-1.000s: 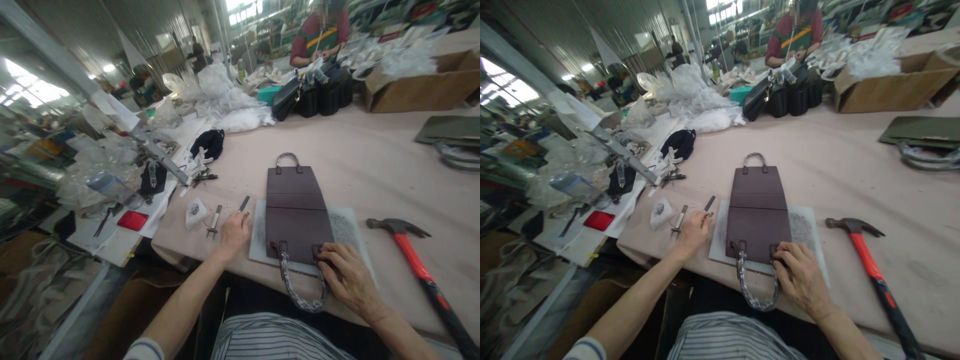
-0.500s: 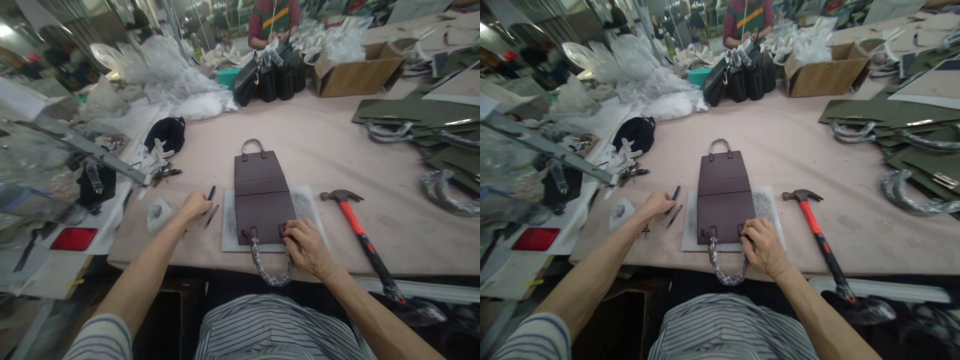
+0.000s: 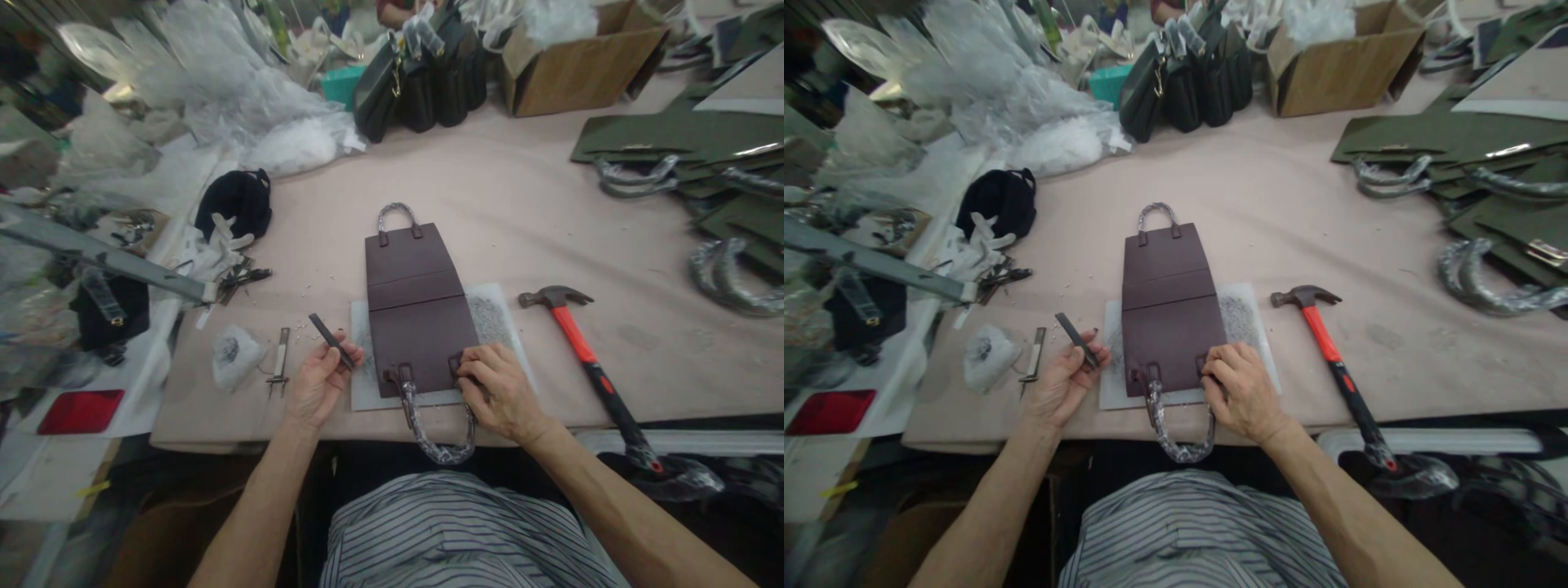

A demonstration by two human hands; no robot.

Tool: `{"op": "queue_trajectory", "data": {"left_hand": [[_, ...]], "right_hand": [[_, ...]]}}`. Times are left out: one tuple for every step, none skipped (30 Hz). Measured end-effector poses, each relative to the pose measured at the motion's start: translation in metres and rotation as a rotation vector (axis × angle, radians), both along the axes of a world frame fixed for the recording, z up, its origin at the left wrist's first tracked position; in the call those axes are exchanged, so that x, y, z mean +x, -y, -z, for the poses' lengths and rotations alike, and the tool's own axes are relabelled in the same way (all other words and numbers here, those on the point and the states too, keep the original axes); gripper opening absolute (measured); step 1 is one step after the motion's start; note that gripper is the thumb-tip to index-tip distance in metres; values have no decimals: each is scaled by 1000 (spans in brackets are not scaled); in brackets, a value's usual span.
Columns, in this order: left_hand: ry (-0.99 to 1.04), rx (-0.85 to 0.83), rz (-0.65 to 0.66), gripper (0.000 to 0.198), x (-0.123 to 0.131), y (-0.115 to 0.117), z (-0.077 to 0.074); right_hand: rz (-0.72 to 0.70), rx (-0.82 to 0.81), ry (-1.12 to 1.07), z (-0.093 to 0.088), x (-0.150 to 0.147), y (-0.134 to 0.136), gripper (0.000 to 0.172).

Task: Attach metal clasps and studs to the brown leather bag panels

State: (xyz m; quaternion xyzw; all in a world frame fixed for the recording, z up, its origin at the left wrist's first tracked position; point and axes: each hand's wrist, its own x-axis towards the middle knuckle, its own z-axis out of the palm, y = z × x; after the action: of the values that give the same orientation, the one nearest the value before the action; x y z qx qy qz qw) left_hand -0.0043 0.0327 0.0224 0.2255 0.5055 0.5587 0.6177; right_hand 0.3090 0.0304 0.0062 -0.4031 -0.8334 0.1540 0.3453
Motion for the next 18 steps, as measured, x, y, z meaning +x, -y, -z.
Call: {"op": "queue_trajectory", "data": {"left_hand": [[24, 11, 8, 53, 9, 3, 0], [33, 18, 21, 51, 19, 6, 0], [31, 26, 34, 48, 28, 8, 0], [16, 40, 46, 44, 36, 10, 0], [-13, 64, 58, 38, 44, 11, 0], [-57, 97, 70, 33, 50, 12, 0], [-118, 137, 88, 28, 56, 12, 0], [-198, 178, 113, 24, 62, 12, 0], [-292, 214, 141, 20, 66, 12, 0], [-391, 246, 166, 18, 69, 12, 0], [-484, 271, 183, 16, 72, 12, 0], [-562, 290, 185, 15, 74, 12, 0], [-612, 302, 179, 14, 76, 12, 1], [-633, 308, 166, 14, 77, 12, 1], [-630, 310, 157, 15, 77, 13, 2], [-612, 309, 155, 18, 76, 14, 3], [-593, 306, 159, 22, 74, 15, 3], [-581, 304, 167, 25, 73, 16, 4]], "right_hand": [[-1, -5, 0, 0, 0, 0, 9], [-1, -9, -2, -1, 0, 0, 9], [1, -11, -3, -1, 0, 0, 9], [4, -14, -4, -2, -1, 0, 9], [7, -14, -5, -2, -1, 0, 9], [9, -13, -5, -3, -1, 0, 9], [9, -12, -2, -3, -1, 0, 9], [9, -10, 1, -3, -2, 0, 9], [8, -9, 4, -2, -2, 0, 9], [7, -7, 5, -2, -2, 0, 9], [5, -5, 7, -1, -1, 0, 9], [3, -4, 7, -1, -1, 0, 9], [3, -3, 7, -1, -1, 0, 9], [3, -1, 6, -1, -1, 0, 9], [4, -2, 4, -1, -1, 0, 9], [5, -4, 2, -1, -1, -1, 9], [7, -8, 0, -2, -1, -1, 9], [7, -11, -2, -3, -1, -1, 9]]}}
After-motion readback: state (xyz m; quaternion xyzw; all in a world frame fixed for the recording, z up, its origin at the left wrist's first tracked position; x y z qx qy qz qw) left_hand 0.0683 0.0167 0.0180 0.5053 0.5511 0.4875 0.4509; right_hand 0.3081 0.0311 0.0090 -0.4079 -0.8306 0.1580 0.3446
